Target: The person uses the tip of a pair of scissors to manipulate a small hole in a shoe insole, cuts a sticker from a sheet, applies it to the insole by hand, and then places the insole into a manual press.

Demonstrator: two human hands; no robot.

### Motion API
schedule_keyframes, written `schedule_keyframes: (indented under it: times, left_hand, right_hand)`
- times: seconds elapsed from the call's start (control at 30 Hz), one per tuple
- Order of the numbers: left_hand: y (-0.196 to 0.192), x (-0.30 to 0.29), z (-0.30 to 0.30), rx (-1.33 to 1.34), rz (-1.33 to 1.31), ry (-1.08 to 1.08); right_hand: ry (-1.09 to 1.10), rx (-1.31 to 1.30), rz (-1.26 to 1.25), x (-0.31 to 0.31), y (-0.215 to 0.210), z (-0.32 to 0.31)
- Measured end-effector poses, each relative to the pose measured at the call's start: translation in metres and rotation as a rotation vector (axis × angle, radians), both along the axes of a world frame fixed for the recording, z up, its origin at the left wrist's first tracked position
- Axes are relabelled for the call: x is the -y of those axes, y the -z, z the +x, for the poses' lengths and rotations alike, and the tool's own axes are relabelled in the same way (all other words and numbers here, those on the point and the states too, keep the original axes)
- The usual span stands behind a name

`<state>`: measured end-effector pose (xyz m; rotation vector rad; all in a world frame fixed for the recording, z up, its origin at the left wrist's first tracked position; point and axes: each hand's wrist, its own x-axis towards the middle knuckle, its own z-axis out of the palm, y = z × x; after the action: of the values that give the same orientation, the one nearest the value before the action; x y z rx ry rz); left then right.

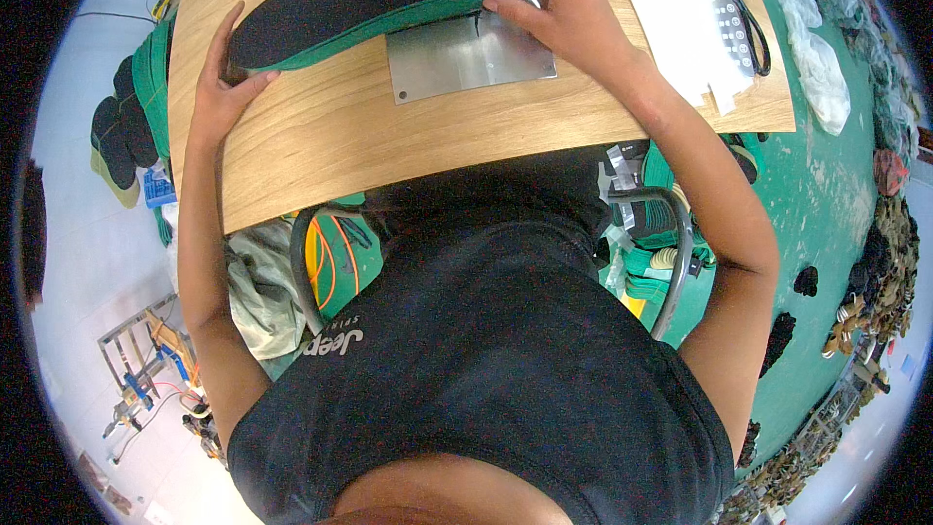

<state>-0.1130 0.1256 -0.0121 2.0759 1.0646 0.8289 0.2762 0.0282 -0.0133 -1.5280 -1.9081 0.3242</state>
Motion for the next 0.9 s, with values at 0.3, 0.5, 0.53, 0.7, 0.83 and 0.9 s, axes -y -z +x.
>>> schedule_keyframes:
  times: [0.3, 0.5, 0.53, 0.7, 0.83, 0.9]
  left_hand:
    - [-0.004, 0.003, 0.001, 0.047, -0.083, 0.038]
    - [-0.001, 0.003, 0.000, 0.032, -0.048, 0.010]
    - [0.000, 0.001, 0.002, 0.023, -0.032, 0.011]
    - [0.006, -0.004, -0.003, -0.018, 0.126, 0.047]
    - [0.001, 0.000, -0.004, 0.008, -0.156, 0.025]
    - [0.005, 0.006, -0.013, 0.032, -0.027, -0.001]
  right_hand:
    - [0.014, -0.040, -0.008, -0.003, 0.004, 0.001]
    - [0.018, 0.004, 0.034, -0.002, 0.006, 0.003]
    - [0.009, -0.041, 0.038, -0.002, 0.007, 0.005]
    - [-0.010, -0.018, 0.069, -0.007, 0.010, 0.006]
    - [-0.011, -0.056, 0.172, 0.001, 0.001, 0.006]
    - [0.003, 0.091, 0.299, 0.004, -0.013, 0.028]
